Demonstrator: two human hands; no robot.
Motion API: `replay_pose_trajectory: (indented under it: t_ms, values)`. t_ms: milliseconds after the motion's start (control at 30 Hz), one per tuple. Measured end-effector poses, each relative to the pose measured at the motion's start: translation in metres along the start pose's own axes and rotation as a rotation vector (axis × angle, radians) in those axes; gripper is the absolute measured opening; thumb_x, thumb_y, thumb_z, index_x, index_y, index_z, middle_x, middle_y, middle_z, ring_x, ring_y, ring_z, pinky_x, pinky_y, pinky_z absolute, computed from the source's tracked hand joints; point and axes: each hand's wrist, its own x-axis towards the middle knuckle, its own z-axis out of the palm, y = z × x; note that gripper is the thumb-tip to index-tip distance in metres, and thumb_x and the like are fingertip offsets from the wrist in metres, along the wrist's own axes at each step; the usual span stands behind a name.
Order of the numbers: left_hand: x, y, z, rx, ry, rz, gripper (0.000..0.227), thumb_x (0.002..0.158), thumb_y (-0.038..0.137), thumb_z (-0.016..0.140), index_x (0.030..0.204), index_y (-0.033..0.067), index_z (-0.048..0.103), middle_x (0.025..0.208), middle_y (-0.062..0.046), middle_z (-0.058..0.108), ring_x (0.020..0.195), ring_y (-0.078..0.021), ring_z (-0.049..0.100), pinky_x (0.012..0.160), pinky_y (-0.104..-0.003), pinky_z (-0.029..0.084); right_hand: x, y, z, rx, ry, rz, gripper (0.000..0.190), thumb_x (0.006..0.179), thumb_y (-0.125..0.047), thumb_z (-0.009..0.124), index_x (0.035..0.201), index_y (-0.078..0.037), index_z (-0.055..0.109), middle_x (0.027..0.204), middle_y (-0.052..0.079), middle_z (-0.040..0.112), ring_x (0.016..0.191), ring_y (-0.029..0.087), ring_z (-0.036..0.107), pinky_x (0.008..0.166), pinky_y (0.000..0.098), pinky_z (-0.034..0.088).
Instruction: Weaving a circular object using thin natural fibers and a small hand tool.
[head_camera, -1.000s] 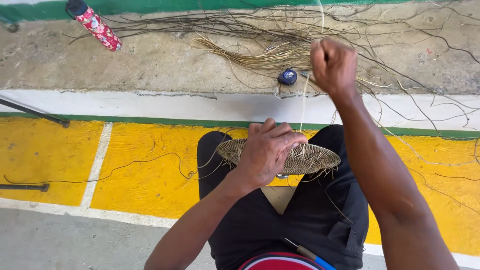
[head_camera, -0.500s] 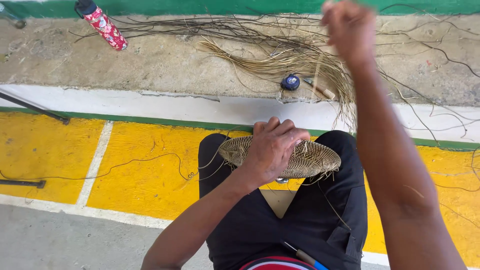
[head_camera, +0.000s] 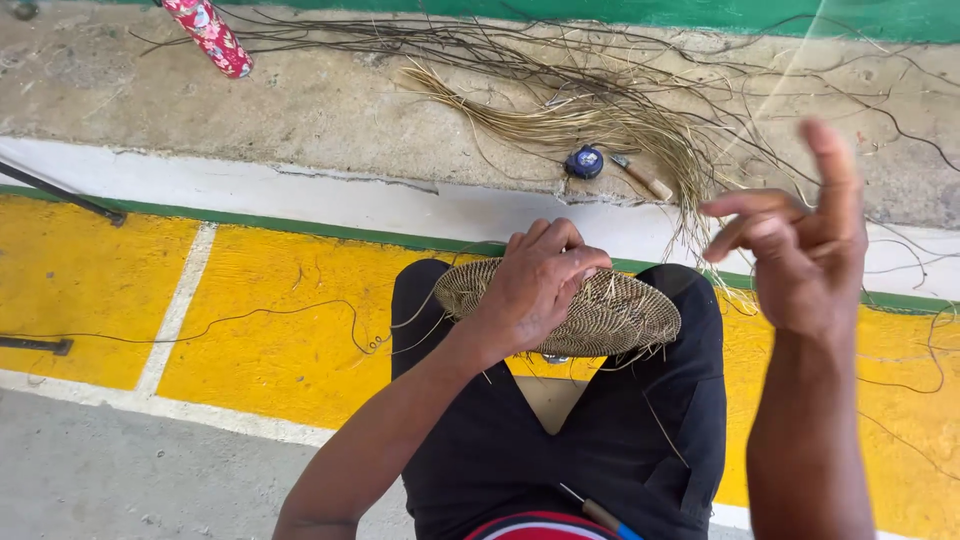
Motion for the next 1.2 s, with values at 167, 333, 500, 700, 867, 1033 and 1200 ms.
replay_pose_trajectory:
  t_ms: [167, 333, 500, 700, 867, 1033, 1200]
  values:
    - [0.002, -0.002, 0.010, -0.010, 0.027, -0.018, 0.026, 0.093, 0.009, 0.070, 0.116, 0.0198, 0.073, 0.101, -0.001, 0.054, 0.104, -0.0210, 0.055, 0.092, -0.039, 0.043, -0.033, 0.064, -0.008, 0.072, 0.187, 0.420, 0.022, 0.113, -0.027, 0.052, 0.104, -0.009, 0.060, 0.069, 0.007, 0.062, 0.050, 0.014, 0.058, 0.047, 0.0277, 0.049]
    - [0.007, 0.003, 0.001, 0.083, 0.028, 0.007, 0.032, 0.087, 0.005, 0.069, 0.115, 0.0186, 0.077, 0.101, -0.003, 0.055, 0.103, -0.0217, 0.055, 0.088, -0.039, 0.043, -0.018, 0.019, 0.046, -0.389, -0.089, 0.761, 0.050, 0.105, -0.038, 0.055, 0.074, -0.002, 0.069, 0.052, 0.009, 0.060, 0.040, 0.014, 0.054, 0.038, 0.0280, 0.043]
    - [0.007, -0.009, 0.006, 0.042, 0.080, -0.014, 0.027, 0.089, 0.006, 0.071, 0.112, 0.0191, 0.076, 0.100, -0.003, 0.056, 0.102, -0.0218, 0.056, 0.090, -0.039, 0.044, -0.035, 0.023, 0.048, -0.422, -0.185, 0.633, 0.031, 0.097, -0.032, 0.065, 0.096, -0.004, 0.077, 0.067, 0.003, 0.071, 0.054, 0.008, 0.064, 0.049, 0.0242, 0.053]
    - [0.018, -0.017, 0.005, -0.087, 0.032, -0.017, 0.018, 0.098, 0.013, 0.069, 0.114, 0.0175, 0.074, 0.100, -0.002, 0.055, 0.100, -0.0205, 0.056, 0.093, -0.038, 0.045, -0.059, -0.031, -0.040, 0.313, 0.098, 0.387, 0.022, 0.105, -0.016, 0.057, 0.110, 0.001, 0.069, 0.059, -0.005, 0.047, 0.046, 0.003, 0.038, 0.041, 0.0212, 0.029]
    - [0.018, -0.017, 0.007, -0.042, 0.009, -0.016, 0.023, 0.094, 0.012, 0.069, 0.114, 0.0208, 0.075, 0.098, -0.002, 0.054, 0.097, -0.0206, 0.056, 0.092, -0.039, 0.045, -0.050, -0.037, 0.000, 0.169, 0.087, 0.173, 0.010, 0.103, -0.011, 0.058, 0.106, -0.003, 0.064, 0.075, 0.000, 0.058, 0.073, 0.012, 0.056, 0.073, 0.0308, 0.046]
    - [0.015, -0.022, 0.006, -0.032, -0.006, -0.002, 0.029, 0.092, 0.006, 0.068, 0.116, 0.0206, 0.075, 0.102, -0.002, 0.055, 0.102, -0.0201, 0.057, 0.094, -0.039, 0.045, -0.056, -0.013, 0.041, 0.043, 0.083, -0.045, 0.001, 0.102, -0.006, 0.060, 0.101, -0.007, 0.060, 0.091, 0.004, 0.068, 0.100, 0.021, 0.075, 0.104, 0.0402, 0.062]
    - [0.013, -0.026, 0.007, -0.044, -0.071, 0.000, 0.028, 0.095, 0.007, 0.067, 0.120, 0.0182, 0.074, 0.100, 0.000, 0.056, 0.099, -0.0172, 0.057, 0.097, -0.039, 0.045, -0.067, 0.034, 0.068, -0.384, 0.067, -0.032, 0.021, 0.095, 0.004, 0.077, 0.105, -0.007, 0.063, 0.109, 0.008, 0.071, 0.109, 0.018, 0.065, 0.099, 0.0335, 0.053]
